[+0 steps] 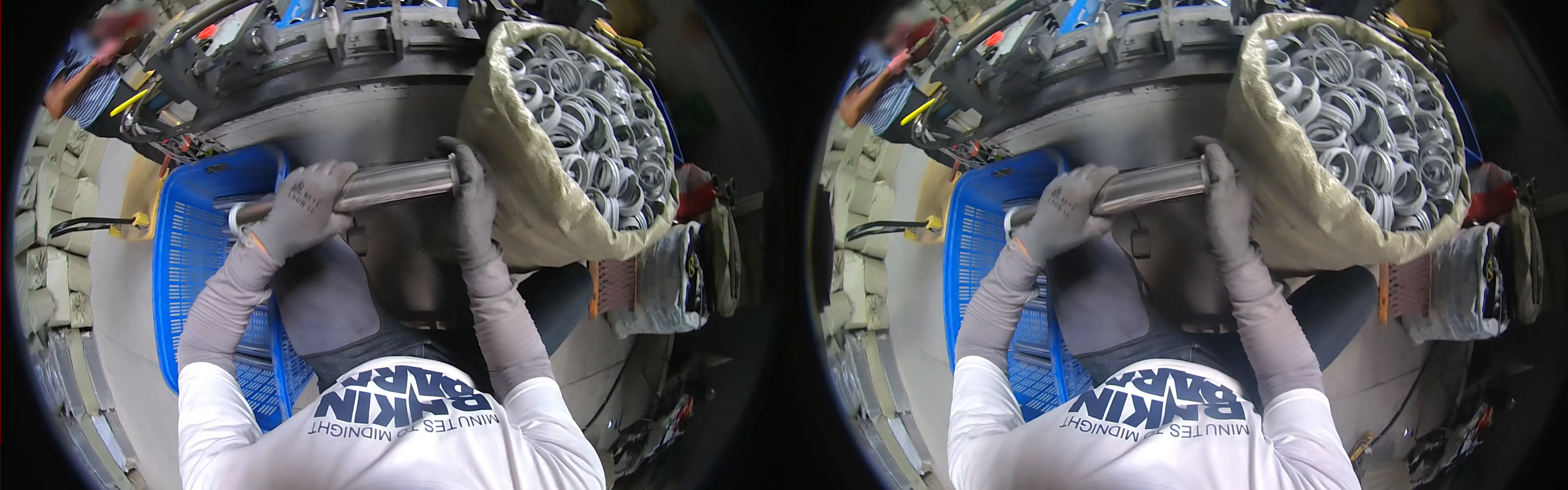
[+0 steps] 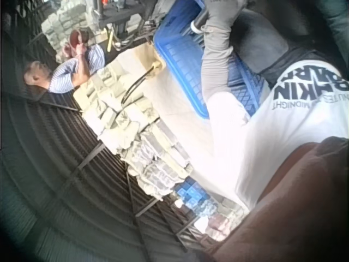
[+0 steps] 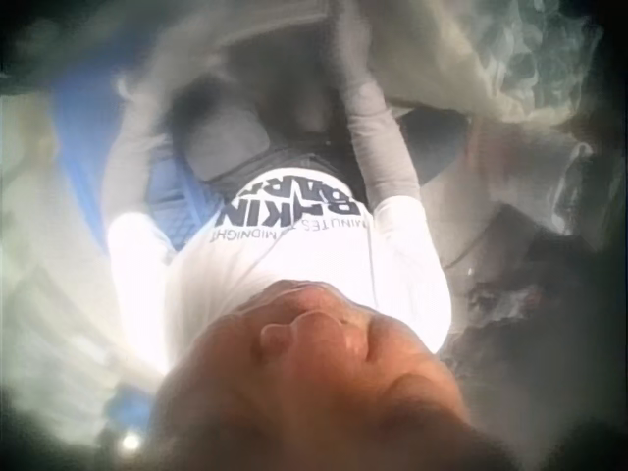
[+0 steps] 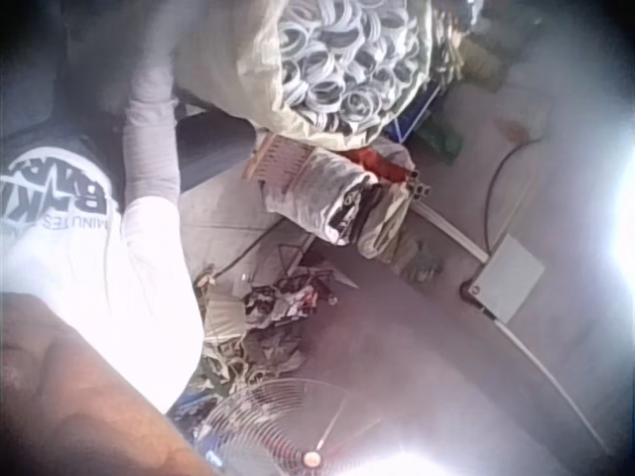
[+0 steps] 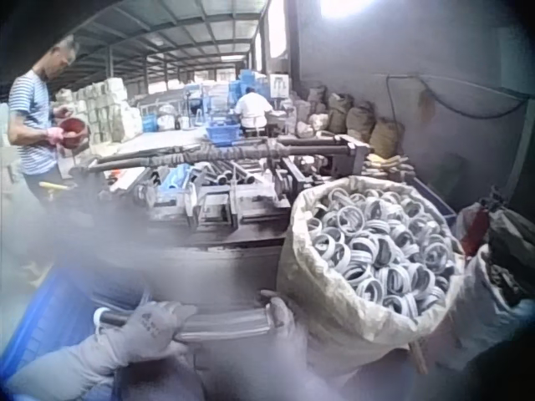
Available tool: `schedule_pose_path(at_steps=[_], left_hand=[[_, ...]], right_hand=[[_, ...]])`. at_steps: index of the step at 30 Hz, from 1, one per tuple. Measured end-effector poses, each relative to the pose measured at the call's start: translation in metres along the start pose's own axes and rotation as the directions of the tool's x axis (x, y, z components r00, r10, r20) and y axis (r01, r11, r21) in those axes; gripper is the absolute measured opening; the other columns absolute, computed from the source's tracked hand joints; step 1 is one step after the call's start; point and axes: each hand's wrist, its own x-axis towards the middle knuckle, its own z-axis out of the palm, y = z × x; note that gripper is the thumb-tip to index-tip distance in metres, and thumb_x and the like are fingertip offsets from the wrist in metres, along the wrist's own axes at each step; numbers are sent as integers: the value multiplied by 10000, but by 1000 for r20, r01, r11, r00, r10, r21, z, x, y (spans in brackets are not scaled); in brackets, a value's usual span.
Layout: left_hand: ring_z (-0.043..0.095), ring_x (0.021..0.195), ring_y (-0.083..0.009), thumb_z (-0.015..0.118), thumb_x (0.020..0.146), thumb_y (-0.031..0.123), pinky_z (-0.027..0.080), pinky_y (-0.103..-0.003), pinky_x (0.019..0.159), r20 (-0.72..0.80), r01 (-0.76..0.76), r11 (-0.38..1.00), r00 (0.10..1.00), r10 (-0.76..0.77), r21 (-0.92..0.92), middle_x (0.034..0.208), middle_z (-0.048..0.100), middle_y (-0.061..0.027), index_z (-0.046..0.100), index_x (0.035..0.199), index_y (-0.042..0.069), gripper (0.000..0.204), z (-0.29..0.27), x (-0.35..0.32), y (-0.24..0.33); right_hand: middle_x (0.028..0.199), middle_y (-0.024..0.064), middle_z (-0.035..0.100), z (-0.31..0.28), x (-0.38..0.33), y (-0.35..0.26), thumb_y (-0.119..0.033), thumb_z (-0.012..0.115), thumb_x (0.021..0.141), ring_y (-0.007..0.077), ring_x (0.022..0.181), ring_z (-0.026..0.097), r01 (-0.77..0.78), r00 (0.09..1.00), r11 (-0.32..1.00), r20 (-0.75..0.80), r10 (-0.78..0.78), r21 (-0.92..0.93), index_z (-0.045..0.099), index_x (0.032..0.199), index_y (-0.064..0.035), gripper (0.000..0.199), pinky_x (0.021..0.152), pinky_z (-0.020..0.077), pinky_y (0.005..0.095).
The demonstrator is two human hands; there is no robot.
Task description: Assembling metal tubes by fitting rings onto the ends and using a press machine.
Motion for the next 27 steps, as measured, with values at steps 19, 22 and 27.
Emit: schedule_pose_path(at_steps=[19,22,27], left_hand=[[714,1202,-346,707,920,117,581,-459,975,-449,403,713,883,-137,574,1240,738,-178,664,1301,84,385,-49,336,-130],[713,1221,-326,704,919,125,588,-451,961,-320,339,755,930,-180,562,1323,708,-190,659,1304,89,389,-47,368,-147],[642,1348,-325,776,912,187,498,-448,1149,-155,322,771,946,-285,549,1426,662,-167,664,1362,101,472,-36,382,-160]], right_hand=[[1096,95,746,-80,-46,34,-57,640,1001,158,960,697,-332,816,879,364,450,-342,689,1309,-2,317,866,567,323],[1103,123,759,-87,-36,60,-81,651,999,186,998,722,-174,847,928,431,312,-330,696,1316,-16,327,888,573,345],[1144,139,760,-91,-26,40,-105,692,977,205,1059,730,-272,810,904,428,400,-330,726,1277,-29,311,917,575,353]])
